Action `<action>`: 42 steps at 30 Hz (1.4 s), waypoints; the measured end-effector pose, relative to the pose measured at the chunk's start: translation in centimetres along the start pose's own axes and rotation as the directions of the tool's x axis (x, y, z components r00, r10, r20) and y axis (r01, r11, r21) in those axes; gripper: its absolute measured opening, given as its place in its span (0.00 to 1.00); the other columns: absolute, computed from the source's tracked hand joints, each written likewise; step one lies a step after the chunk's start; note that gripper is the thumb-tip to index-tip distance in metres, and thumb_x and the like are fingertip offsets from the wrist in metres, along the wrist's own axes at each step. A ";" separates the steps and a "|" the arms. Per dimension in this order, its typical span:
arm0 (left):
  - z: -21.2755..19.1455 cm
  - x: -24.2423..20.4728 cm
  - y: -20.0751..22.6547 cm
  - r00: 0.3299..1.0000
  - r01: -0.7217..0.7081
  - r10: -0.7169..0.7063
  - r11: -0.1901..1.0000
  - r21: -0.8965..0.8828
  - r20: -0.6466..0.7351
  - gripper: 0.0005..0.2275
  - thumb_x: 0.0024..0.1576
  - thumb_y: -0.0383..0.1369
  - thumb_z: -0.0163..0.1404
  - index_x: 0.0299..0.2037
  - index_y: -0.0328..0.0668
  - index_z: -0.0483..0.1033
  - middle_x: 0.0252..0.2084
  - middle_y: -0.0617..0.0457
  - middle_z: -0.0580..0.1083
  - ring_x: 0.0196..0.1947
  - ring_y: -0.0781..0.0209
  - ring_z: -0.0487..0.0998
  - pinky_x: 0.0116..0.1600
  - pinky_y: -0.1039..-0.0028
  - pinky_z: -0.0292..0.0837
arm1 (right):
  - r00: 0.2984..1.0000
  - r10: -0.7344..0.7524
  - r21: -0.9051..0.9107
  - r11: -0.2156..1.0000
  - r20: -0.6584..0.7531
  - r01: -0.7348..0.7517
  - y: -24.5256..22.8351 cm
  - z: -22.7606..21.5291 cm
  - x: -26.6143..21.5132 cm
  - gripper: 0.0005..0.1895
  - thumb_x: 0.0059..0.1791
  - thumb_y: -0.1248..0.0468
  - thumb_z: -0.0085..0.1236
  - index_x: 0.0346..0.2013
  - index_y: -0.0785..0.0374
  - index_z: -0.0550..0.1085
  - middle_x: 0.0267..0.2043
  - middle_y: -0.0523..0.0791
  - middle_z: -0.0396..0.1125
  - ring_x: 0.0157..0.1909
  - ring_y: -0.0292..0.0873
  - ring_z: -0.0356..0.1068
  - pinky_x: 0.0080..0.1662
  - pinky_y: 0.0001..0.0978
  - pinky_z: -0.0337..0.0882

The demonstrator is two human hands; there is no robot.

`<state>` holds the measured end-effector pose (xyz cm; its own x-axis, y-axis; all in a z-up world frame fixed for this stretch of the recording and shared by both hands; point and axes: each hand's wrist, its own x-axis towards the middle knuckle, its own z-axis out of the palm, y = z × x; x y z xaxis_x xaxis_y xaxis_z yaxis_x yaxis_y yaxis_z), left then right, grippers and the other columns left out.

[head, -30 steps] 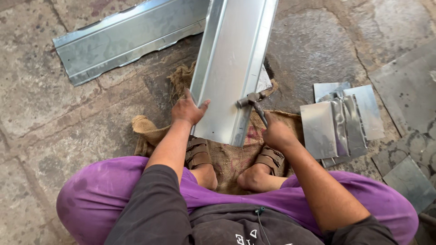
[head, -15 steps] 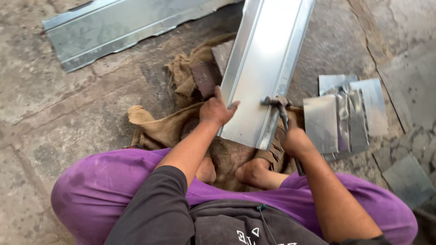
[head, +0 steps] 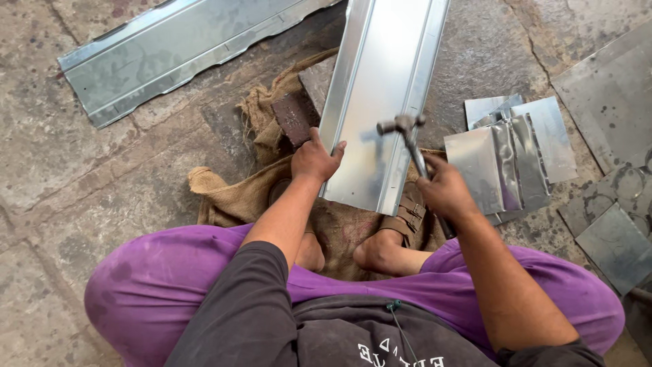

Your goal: The person sits on the floor and uses a hammer to repeatedly strike a long, rectangular metal sheet resting on a burlap sack. They adjust the sheet's position and orientation multiple times to work on different sections, eventually moving to a smaller metal piece.

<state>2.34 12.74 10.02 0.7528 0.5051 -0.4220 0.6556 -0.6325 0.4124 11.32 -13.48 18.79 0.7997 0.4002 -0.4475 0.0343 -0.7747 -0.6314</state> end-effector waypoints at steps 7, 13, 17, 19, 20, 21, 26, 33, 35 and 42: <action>-0.7 -0.8 1.5 0.998 0.042 -0.041 0.999 -0.023 0.056 0.36 0.59 0.61 0.42 0.63 0.34 0.54 0.40 0.38 0.78 0.39 0.42 0.84 0.40 0.58 0.83 | 0.639 -0.533 -0.115 0.810 -0.555 0.576 -3.9 -6.5 -3.0 0.15 0.56 0.65 0.57 0.56 0.64 0.68 0.33 0.47 0.72 0.32 0.39 0.70 0.35 0.34 0.72; -0.9 -1.1 1.8 0.990 0.081 -0.075 0.995 -0.054 0.118 0.36 0.60 0.60 0.41 0.65 0.34 0.53 0.41 0.39 0.78 0.38 0.44 0.84 0.39 0.58 0.84 | 0.146 -0.532 -0.153 0.477 -0.834 0.865 -3.2 -5.1 3.6 0.13 0.56 0.65 0.55 0.54 0.66 0.69 0.35 0.52 0.73 0.34 0.48 0.72 0.38 0.41 0.73; -0.2 -0.8 1.4 0.998 0.031 -0.029 0.999 -0.037 0.063 0.37 0.59 0.60 0.43 0.64 0.32 0.53 0.42 0.36 0.78 0.42 0.41 0.83 0.44 0.56 0.82 | 0.455 -0.611 -0.253 0.736 -0.647 0.628 -0.5 5.1 9.8 0.13 0.55 0.65 0.54 0.53 0.67 0.70 0.36 0.56 0.73 0.36 0.54 0.73 0.39 0.46 0.73; -0.1 -0.4 1.1 0.999 0.031 -0.030 0.999 -0.027 0.031 0.36 0.59 0.60 0.44 0.62 0.33 0.55 0.43 0.36 0.77 0.43 0.40 0.82 0.45 0.55 0.81 | 0.799 -0.455 -0.257 0.889 -0.393 0.380 0.0 9.2 11.6 0.13 0.55 0.65 0.54 0.52 0.68 0.71 0.36 0.58 0.73 0.36 0.57 0.73 0.40 0.48 0.73; 0.1 -0.3 1.1 1.000 0.023 -0.023 1.000 -0.018 0.020 0.36 0.59 0.61 0.45 0.60 0.33 0.56 0.44 0.35 0.77 0.44 0.40 0.82 0.46 0.54 0.80 | 0.832 -0.415 -0.246 0.907 -0.369 0.343 0.1 10.5 11.7 0.13 0.55 0.64 0.54 0.52 0.68 0.71 0.36 0.59 0.73 0.37 0.59 0.73 0.41 0.50 0.73; 0.3 -0.4 0.9 0.999 0.025 -0.025 1.000 -0.014 0.027 0.36 0.59 0.61 0.45 0.61 0.34 0.56 0.44 0.35 0.77 0.44 0.39 0.82 0.46 0.54 0.80 | 0.850 -0.381 -0.213 0.922 -0.365 0.322 -0.2 11.1 11.5 0.13 0.55 0.64 0.54 0.51 0.69 0.71 0.37 0.60 0.73 0.37 0.60 0.74 0.41 0.51 0.73; 1.5 -0.7 0.4 0.995 -0.033 0.034 0.999 0.015 -0.091 0.37 0.58 0.60 0.46 0.63 0.33 0.54 0.43 0.33 0.78 0.43 0.35 0.81 0.46 0.51 0.78 | 0.569 -0.521 -0.142 0.804 -0.636 0.577 -4.8 2.8 9.3 0.09 0.61 0.67 0.49 0.54 0.70 0.69 0.41 0.51 0.71 0.40 0.52 0.74 0.43 0.44 0.74; 2.3 -1.1 0.2 1.000 -0.011 0.011 1.000 -0.001 -0.007 0.35 0.59 0.58 0.46 0.60 0.32 0.54 0.41 0.32 0.77 0.42 0.35 0.82 0.46 0.51 0.79 | -0.042 -0.563 -0.241 0.284 -0.825 0.928 -6.9 -4.6 10.3 0.14 0.62 0.62 0.38 0.62 0.62 0.63 0.31 0.48 0.67 0.28 0.44 0.66 0.31 0.34 0.71; 2.3 -1.3 0.1 1.000 -0.007 0.007 1.000 -0.006 -0.005 0.34 0.59 0.59 0.46 0.57 0.32 0.57 0.41 0.32 0.78 0.43 0.35 0.82 0.46 0.51 0.79 | 0.135 -0.627 -0.281 0.518 -0.767 0.808 -5.1 0.6 10.9 0.15 0.59 0.62 0.39 0.60 0.62 0.64 0.33 0.53 0.69 0.31 0.51 0.68 0.34 0.42 0.71; 2.0 -1.4 0.4 0.998 0.000 -0.003 0.999 -0.054 -0.059 0.33 0.58 0.59 0.47 0.56 0.33 0.59 0.41 0.31 0.78 0.42 0.33 0.81 0.47 0.48 0.77 | 0.949 -0.259 -0.184 0.956 -0.181 0.226 -4.0 8.0 7.8 0.17 0.51 0.61 0.51 0.54 0.61 0.68 0.37 0.61 0.73 0.41 0.68 0.73 0.45 0.60 0.71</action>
<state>1.45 10.61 9.21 0.7529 0.5407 -0.3752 0.6577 -0.5998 0.4556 12.64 -3.29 12.74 0.8581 0.4921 -0.1466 0.3241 -0.7405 -0.5887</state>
